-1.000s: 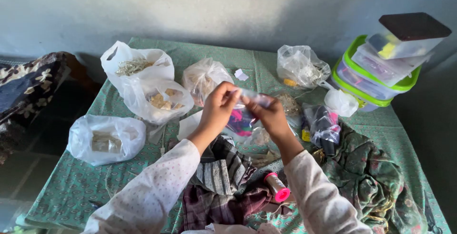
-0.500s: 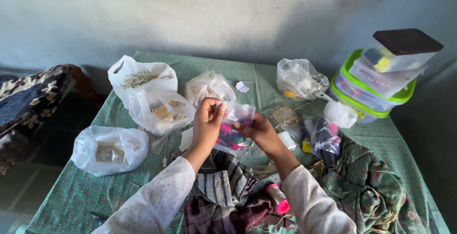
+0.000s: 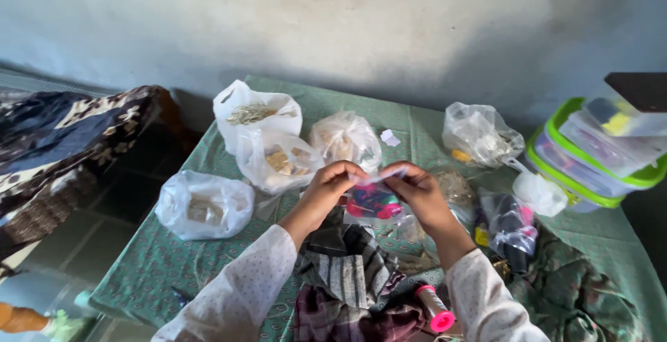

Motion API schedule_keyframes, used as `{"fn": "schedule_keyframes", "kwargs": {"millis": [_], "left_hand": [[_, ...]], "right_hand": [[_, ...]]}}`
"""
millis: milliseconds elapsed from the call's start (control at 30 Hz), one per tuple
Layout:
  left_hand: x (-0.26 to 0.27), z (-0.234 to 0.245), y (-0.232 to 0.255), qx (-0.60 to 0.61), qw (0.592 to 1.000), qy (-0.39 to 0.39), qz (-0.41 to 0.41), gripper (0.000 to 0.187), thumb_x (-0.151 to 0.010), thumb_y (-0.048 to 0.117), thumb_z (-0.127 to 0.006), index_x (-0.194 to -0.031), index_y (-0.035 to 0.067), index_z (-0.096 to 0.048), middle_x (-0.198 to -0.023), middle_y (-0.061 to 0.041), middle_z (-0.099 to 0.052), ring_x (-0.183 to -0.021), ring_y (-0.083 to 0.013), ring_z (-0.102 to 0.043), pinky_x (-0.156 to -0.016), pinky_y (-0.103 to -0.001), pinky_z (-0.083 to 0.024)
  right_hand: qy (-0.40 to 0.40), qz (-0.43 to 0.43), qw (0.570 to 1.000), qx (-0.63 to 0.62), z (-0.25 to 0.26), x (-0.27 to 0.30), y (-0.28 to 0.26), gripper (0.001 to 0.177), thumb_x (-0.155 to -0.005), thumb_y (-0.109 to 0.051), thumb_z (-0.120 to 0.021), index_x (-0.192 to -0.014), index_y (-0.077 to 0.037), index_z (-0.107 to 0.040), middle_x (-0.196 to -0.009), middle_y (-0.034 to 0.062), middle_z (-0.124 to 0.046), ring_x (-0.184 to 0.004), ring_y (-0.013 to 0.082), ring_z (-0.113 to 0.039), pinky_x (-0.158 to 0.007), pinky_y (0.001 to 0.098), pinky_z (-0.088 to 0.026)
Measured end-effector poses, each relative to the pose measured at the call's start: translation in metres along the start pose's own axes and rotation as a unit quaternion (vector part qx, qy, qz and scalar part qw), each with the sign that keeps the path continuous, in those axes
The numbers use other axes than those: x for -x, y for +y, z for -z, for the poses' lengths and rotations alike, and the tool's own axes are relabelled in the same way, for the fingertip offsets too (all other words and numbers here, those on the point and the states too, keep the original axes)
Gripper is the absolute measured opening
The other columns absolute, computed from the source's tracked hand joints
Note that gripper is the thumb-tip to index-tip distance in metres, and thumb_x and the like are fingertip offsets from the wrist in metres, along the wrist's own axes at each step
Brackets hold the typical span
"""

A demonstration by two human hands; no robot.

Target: The person organizes craft supplies on a table, handling plastic bags containing beads and other small items, folding a cloth, and placing items into a container. The person also moves a folded cloth to a nearby cot.

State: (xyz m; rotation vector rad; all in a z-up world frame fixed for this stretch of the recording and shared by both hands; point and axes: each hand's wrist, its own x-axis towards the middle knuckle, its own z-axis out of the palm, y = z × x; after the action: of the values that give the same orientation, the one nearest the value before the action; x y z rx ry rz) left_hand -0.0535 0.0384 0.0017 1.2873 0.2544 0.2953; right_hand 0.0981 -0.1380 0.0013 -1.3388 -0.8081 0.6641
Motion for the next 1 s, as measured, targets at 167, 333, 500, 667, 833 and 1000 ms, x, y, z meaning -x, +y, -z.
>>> {"fn": "schedule_keyframes", "kwargs": {"millis": [167,333,500,667,833,1000], "left_hand": [[-0.014,0.025,-0.036,-0.094,0.979,0.022,-0.18,0.011,-0.094,-0.006,-0.059,-0.095,0.002,-0.066,-0.095,-0.003,-0.075,-0.091,-0.0095,-0.068,-0.085,-0.025,-0.053],[0.007,0.04,-0.027,-0.136,0.961,0.064,-0.233,0.022,-0.088,-0.016,-0.051,-0.091,0.001,-0.063,-0.096,-0.005,-0.074,-0.092,-0.0107,-0.068,-0.084,-0.025,-0.054],[0.032,0.064,-0.007,-0.208,0.922,0.137,-0.297,0.024,-0.089,-0.018,-0.049,-0.091,0.002,-0.062,-0.106,-0.007,-0.075,-0.097,-0.0131,-0.07,-0.089,-0.027,-0.053],[0.062,0.098,0.022,-0.003,0.982,0.141,-0.127,0.022,-0.103,0.017,-0.055,-0.123,0.014,-0.062,-0.105,-0.003,-0.069,-0.092,-0.0116,-0.065,-0.08,-0.028,-0.053],[0.072,0.136,0.04,-0.145,0.979,0.124,-0.066,0.039,-0.092,0.025,-0.077,-0.125,0.008,-0.065,-0.104,-0.003,-0.074,-0.093,-0.0083,-0.071,-0.077,-0.028,-0.058],[0.074,0.172,0.044,-0.184,0.967,0.102,-0.141,0.029,-0.089,0.023,-0.078,-0.111,0.004,-0.072,-0.089,-0.002,-0.073,-0.077,-0.006,-0.067,-0.067,-0.025,-0.056]], "right_hand": [[-0.082,-0.084,0.992,-0.056,-0.007,-0.004,-0.022,0.029,-0.095,-0.031,-0.063,-0.11,-0.009,-0.075,-0.102,0.0029,-0.073,-0.093,0.0118,-0.067,-0.084,0.0294,-0.053],[-0.106,-0.154,0.981,-0.043,-0.039,-0.017,-0.032,0.041,-0.094,-0.044,-0.065,-0.114,-0.009,-0.073,-0.103,0.0021,-0.071,-0.095,0.0133,-0.065,-0.084,0.0338,-0.05],[-0.102,-0.23,0.965,0.073,-0.083,-0.038,-0.042,0.046,-0.079,-0.03,-0.078,-0.123,-0.019,-0.067,-0.087,-0.0047,-0.066,-0.075,0.0087,-0.059,-0.069,0.0295,-0.05],[-0.121,-0.171,0.97,0.12,-0.111,-0.067,-0.013,0.041,-0.083,-0.028,-0.079,-0.119,-0.01,-0.07,-0.086,-0.0034,-0.068,-0.071,0.0061,-0.059,-0.06,0.0254,-0.05],[-0.149,-0.114,0.976,0.108,-0.151,-0.084,-0.005,0.036,-0.085,-0.024,-0.078,-0.116,-0.006,-0.07,-0.089,-0.001,-0.073,-0.074,0.0058,-0.063,-0.061,0.0243,-0.05],[-0.147,-0.166,0.97,0.104,-0.198,-0.083,-0.036,0.039,-0.083,-0.026,-0.076,-0.12,-0.015,-0.069,-0.087,-0.0028,-0.07,-0.072,0.0043,-0.063,-0.063,0.0238,-0.054]]}}
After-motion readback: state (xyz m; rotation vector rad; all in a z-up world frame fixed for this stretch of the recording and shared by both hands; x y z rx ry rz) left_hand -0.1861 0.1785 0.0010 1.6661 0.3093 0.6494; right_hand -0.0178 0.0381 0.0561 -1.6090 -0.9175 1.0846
